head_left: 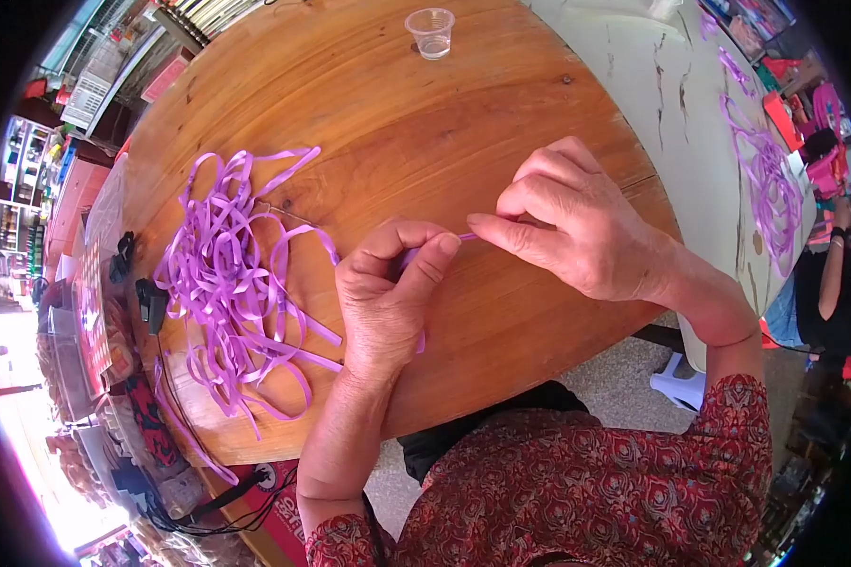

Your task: The person ties knots in purple ribbons by hand, pulling each ribbon taut and coiling it into a small bundle before placing it on the table.

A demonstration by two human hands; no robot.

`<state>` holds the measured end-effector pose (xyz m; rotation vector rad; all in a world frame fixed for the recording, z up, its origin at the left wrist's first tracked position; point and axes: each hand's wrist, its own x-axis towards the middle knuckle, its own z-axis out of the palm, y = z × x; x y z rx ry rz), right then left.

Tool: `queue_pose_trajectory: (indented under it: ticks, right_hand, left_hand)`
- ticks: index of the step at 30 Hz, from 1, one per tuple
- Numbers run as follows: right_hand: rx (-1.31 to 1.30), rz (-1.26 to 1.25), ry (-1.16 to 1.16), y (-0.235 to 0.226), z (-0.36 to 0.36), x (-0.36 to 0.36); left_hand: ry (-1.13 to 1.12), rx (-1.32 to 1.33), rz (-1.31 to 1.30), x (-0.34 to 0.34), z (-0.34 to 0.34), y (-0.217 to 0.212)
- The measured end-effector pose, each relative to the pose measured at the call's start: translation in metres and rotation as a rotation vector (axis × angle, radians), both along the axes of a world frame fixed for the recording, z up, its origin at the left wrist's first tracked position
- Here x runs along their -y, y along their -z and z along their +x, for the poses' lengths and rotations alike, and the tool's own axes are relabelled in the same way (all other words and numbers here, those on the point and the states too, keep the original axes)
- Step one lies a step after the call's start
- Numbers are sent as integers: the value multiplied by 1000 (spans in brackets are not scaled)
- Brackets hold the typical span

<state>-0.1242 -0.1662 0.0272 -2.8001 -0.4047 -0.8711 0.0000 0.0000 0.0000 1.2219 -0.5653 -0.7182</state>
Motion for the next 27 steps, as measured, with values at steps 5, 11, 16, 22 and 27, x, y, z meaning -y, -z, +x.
queue_pose_trajectory:
  ticks: [5,11,16,22,27]
  right_hand:
    - [-36,93,40,4,0,-1]
    - [-121,444,-3,9,4,0]
    - [-215,532,-5,10,1,4]
    - [-177,344,23,9,-5,-1]
    - [-177,222,79,2,-8,-1]
  left_hand:
    - [-10,127,46,0,0,1]
    - [-3,297,30,-1,5,4]
    - [-15,416,83,-1,6,3]
    - [-29,605,122,0,6,3]
    - [-76,845,118,2,8,0]
